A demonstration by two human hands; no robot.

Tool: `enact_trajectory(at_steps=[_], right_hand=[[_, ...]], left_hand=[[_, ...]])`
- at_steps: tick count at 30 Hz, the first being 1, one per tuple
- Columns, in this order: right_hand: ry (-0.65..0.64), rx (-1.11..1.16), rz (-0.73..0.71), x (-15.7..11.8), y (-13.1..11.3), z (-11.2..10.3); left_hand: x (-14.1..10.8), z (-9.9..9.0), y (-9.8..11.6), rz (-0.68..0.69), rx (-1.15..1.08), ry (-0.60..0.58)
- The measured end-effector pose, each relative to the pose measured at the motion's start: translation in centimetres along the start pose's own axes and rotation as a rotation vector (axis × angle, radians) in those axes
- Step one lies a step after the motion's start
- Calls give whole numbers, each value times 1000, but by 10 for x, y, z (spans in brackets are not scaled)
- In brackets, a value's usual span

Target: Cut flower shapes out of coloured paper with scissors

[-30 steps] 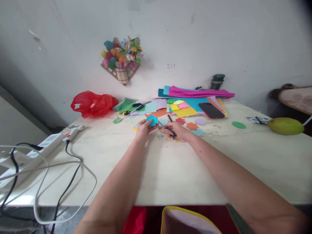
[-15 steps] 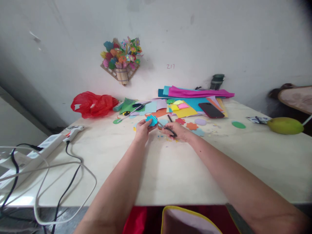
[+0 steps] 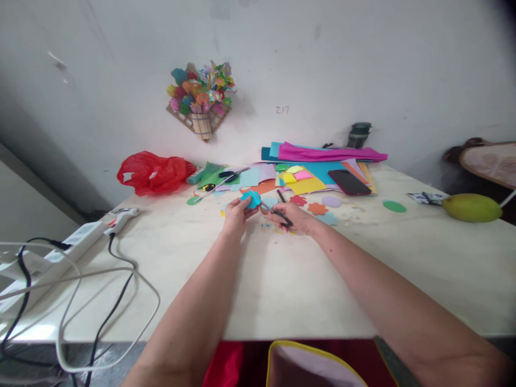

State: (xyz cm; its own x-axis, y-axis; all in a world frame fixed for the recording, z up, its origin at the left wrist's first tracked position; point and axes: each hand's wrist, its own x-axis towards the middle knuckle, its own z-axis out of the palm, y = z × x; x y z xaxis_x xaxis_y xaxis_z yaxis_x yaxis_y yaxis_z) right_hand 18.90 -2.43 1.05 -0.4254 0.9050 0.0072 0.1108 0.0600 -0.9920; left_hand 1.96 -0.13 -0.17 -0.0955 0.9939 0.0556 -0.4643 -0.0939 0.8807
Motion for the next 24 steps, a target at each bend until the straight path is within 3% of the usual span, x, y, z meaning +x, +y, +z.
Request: enact_trajectory(at_steps=[24], right_hand=[[8, 3, -23, 4, 5, -1]], left_hand=[[2, 0, -2, 4, -45, -13]])
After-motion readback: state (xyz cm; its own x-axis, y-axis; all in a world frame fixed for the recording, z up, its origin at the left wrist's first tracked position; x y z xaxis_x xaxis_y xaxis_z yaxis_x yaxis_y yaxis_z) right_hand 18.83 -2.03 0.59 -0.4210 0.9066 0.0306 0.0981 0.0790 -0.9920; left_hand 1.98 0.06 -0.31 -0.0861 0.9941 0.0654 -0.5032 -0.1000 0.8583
